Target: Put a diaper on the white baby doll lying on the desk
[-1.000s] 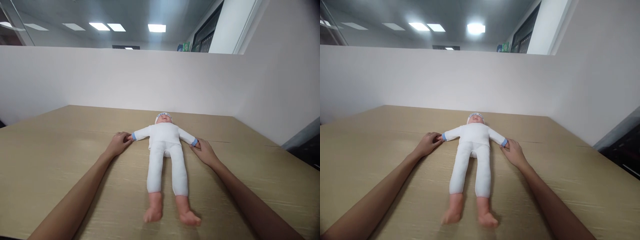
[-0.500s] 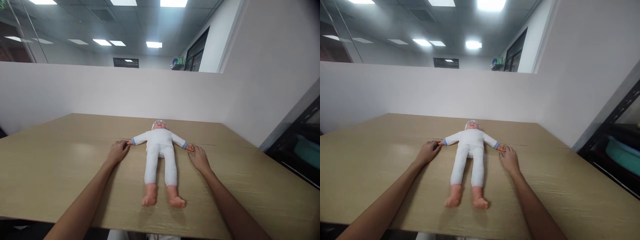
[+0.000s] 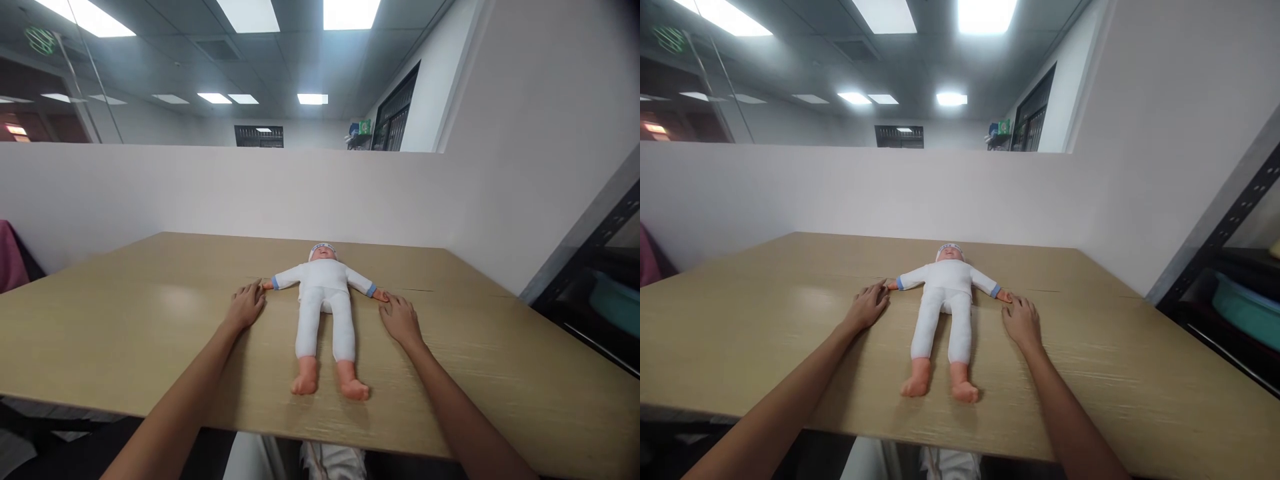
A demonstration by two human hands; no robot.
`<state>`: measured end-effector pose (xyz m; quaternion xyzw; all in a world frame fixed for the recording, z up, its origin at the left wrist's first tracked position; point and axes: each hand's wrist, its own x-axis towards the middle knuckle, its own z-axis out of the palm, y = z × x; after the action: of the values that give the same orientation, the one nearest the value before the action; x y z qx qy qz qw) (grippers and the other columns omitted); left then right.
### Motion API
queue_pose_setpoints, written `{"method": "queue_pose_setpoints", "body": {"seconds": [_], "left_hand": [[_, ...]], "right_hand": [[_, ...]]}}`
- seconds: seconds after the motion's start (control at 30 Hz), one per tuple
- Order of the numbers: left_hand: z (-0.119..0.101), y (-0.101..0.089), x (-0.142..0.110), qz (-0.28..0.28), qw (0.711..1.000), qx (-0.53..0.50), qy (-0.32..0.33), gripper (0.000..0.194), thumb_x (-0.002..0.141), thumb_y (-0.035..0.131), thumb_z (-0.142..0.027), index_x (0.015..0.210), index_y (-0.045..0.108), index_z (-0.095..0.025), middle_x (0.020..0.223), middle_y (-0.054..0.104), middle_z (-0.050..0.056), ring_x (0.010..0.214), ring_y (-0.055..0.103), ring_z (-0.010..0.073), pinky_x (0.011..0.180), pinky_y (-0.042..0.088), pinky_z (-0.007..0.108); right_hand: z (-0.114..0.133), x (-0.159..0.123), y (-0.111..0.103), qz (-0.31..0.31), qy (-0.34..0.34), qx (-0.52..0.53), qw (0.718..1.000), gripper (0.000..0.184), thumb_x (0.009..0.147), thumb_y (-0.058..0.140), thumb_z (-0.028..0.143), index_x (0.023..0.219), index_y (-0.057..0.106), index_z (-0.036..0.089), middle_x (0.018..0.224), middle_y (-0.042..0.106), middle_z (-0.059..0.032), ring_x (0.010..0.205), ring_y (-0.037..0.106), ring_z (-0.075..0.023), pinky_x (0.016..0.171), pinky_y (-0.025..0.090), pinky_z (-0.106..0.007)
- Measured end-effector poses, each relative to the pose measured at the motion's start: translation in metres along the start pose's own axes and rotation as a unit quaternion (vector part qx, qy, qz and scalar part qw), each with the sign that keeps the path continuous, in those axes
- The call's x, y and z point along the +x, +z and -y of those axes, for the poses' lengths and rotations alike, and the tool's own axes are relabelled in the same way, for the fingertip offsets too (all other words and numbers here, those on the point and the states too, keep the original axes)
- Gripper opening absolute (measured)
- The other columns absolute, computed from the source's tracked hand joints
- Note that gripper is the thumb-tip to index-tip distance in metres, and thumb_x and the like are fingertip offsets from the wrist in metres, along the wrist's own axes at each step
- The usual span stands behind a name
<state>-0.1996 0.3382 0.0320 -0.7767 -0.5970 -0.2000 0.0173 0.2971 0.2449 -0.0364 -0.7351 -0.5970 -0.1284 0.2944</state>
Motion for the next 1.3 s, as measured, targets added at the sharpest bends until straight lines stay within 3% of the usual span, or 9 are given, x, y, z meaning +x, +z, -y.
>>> {"method": "queue_pose_setpoints", "body": {"seconds": [0.23,0.63,1.0,1.3], "left_hand": [[-0.002,0.001,0.007,0.004,1.000,0.002,-0.007,0.052,0.104,0.043,-0.046,0.148,0.061,-0.024,0.155,0.063,0.015,0.140,0.054,0.0418,0.113,0.042,0.058],[0.002,0.006,0.011,0.000,1.000,-0.009,-0.017,0.052,0.103,0.046,-0.047,0.148,0.062,-0.028,0.155,0.063,0.014,0.141,0.052,0.0426,0.114,0.041,0.060],[0.003,0.007,0.013,0.008,1.000,-0.011,-0.023,0.054,0.102,0.046,-0.049,0.147,0.063,-0.027,0.158,0.061,0.014,0.140,0.051,0.0442,0.114,0.041,0.062],[0.005,0.011,0.013,0.002,1.000,-0.016,-0.020,0.052,0.103,0.045,-0.051,0.143,0.064,-0.025,0.157,0.061,0.015,0.140,0.051,0.0448,0.113,0.041,0.062]], "right_hand": [[-0.002,0.001,-0.001,0.008,0.000,-0.010,1.000,0.051,0.105,0.051,0.040,0.146,0.070,0.015,0.135,0.071,-0.0193,0.124,0.060,-0.0360,0.105,0.047,-0.047],[-0.001,0.000,-0.004,0.008,-0.003,-0.018,1.000,0.051,0.104,0.051,0.039,0.146,0.071,0.018,0.137,0.071,-0.0188,0.125,0.059,-0.0361,0.106,0.047,-0.049],[-0.002,0.002,-0.004,0.011,0.010,-0.006,1.000,0.051,0.104,0.053,0.037,0.146,0.063,0.010,0.137,0.071,-0.0213,0.126,0.060,-0.0357,0.109,0.043,-0.045],[-0.004,0.002,-0.002,0.007,0.025,0.011,1.000,0.047,0.102,0.056,0.037,0.140,0.064,0.010,0.130,0.072,-0.0213,0.126,0.061,-0.0346,0.108,0.043,-0.043]]}}
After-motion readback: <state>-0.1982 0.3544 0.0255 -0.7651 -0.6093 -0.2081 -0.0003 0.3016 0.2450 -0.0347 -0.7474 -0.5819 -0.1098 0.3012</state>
